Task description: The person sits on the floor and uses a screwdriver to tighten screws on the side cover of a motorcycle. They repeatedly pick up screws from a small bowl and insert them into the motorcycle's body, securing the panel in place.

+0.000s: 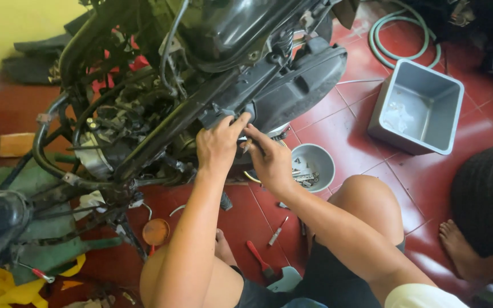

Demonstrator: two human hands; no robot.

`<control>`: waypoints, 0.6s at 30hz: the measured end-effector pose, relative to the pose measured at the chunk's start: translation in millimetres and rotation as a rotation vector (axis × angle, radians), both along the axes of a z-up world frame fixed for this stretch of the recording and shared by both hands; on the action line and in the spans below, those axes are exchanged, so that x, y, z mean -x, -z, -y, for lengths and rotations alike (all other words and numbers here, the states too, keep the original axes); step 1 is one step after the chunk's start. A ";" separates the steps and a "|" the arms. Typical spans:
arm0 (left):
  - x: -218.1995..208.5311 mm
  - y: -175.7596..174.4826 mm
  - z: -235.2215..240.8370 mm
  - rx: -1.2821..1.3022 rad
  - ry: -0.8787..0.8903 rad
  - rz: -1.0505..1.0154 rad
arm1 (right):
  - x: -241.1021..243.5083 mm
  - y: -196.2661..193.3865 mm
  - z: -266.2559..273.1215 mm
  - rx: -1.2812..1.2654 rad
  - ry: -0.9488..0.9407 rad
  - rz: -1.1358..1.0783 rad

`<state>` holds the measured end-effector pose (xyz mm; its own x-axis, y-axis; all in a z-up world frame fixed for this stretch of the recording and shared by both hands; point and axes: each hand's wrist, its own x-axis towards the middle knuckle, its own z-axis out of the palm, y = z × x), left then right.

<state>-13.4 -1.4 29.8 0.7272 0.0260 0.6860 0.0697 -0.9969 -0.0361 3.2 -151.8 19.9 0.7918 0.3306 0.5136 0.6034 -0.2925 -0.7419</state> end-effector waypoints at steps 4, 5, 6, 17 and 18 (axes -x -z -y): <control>-2.7 6.3 -0.4 0.007 -0.010 -0.009 | 6.4 -6.0 -7.6 -0.083 0.048 -0.159; -3.2 6.8 -0.2 -0.008 -0.020 0.006 | 6.8 -7.1 -8.7 -0.125 0.056 -0.197; -3.3 7.0 0.3 -0.023 -0.031 0.021 | 7.6 -8.5 -9.4 -0.167 0.063 -0.234; -0.6 5.5 6.4 0.241 -0.013 -0.345 | -10.5 -22.3 9.7 -0.177 -0.032 -0.255; 0.4 3.2 10.4 0.290 -0.049 -0.429 | -15.2 -25.0 19.3 -0.074 -0.033 -0.142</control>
